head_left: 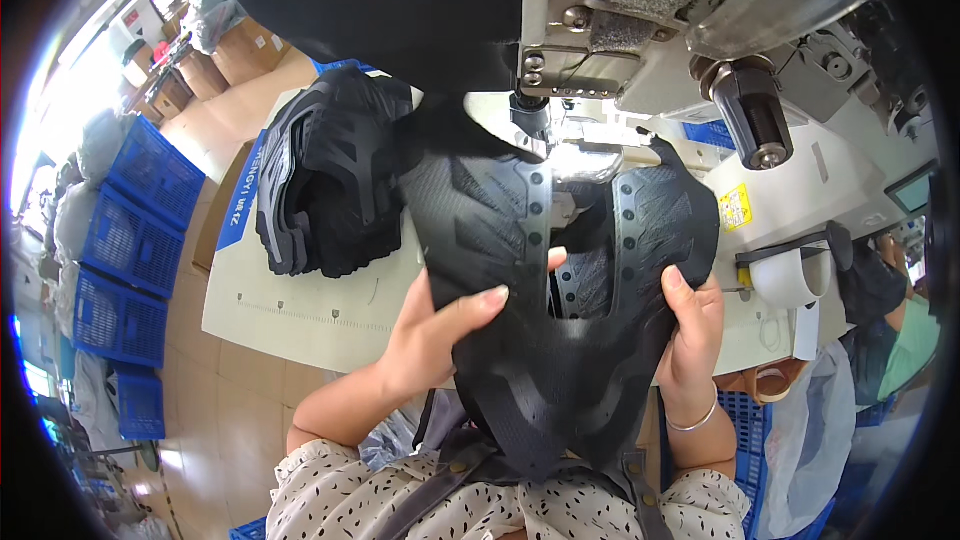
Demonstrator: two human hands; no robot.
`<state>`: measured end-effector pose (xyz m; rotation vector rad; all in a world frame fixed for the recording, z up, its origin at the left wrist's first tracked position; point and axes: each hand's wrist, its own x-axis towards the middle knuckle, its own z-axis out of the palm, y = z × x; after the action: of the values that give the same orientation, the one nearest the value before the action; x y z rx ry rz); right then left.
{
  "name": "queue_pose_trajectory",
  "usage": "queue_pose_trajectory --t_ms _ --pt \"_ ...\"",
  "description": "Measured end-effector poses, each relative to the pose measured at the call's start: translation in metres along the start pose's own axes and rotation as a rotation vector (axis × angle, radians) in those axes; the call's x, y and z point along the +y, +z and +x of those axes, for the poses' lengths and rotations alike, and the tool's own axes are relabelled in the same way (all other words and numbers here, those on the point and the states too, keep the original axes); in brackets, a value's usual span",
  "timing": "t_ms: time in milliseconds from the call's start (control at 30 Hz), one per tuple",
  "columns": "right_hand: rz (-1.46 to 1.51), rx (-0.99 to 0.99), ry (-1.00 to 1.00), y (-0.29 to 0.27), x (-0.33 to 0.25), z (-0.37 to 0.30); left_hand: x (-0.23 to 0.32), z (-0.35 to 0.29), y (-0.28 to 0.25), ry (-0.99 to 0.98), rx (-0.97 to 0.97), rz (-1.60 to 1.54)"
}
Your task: Stitching pieces of a black shoe upper together using a sewing machine.
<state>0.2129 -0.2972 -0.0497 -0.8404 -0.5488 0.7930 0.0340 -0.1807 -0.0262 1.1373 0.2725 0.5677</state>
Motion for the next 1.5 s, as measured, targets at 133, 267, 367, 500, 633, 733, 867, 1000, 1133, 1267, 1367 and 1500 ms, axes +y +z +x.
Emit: queue_pose_trajectory --t_ms 133,267,367,500,633,733,867,1000,1133,1267,1367,1500 --pt "-0.005 0.018 -0.009 0.005 -0.007 0.017 0.009 0.026 0.006 -0.031 0.059 -0.151" --pt "0.038 -0.065 0.030 -0.006 -0.007 0.024 0.014 0.034 0.008 0.002 0.078 -0.068" --pt "-0.069 -0.078 -0.026 -0.003 -0.004 0.021 0.013 0.032 0.009 0.000 0.067 -0.073" --pt "-0.145 -0.086 -0.103 -0.005 -0.005 0.020 0.010 0.034 0.013 0.012 0.061 -0.074" --pt "-0.132 -0.080 -0.091 -0.004 -0.007 0.021 0.005 0.034 0.008 0.033 0.040 -0.064" --pt "-0.168 -0.123 -0.089 -0.005 -0.008 0.020 0.001 0.028 0.005 0.073 0.082 0.044" --pt "-0.304 -0.142 -0.052 -0.014 -0.009 0.007 -0.009 0.011 0.005 0.022 0.181 0.235" --pt "-0.264 -0.114 -0.078 -0.009 -0.008 0.009 -0.012 0.012 0.009 0.064 0.183 0.292" --pt "-0.259 -0.121 -0.078 -0.006 -0.005 0.019 -0.014 0.025 0.002 0.145 0.195 0.286" --pt "-0.207 -0.119 -0.082 -0.001 -0.005 0.033 -0.007 0.039 0.001 0.129 0.202 0.211" --pt "-0.206 -0.088 -0.081 0.000 -0.003 0.041 -0.003 0.047 -0.005 0.067 0.207 0.201" --pt "-0.183 -0.093 -0.077 0.002 -0.004 0.056 0.002 0.062 -0.005 0.130 0.232 0.166"
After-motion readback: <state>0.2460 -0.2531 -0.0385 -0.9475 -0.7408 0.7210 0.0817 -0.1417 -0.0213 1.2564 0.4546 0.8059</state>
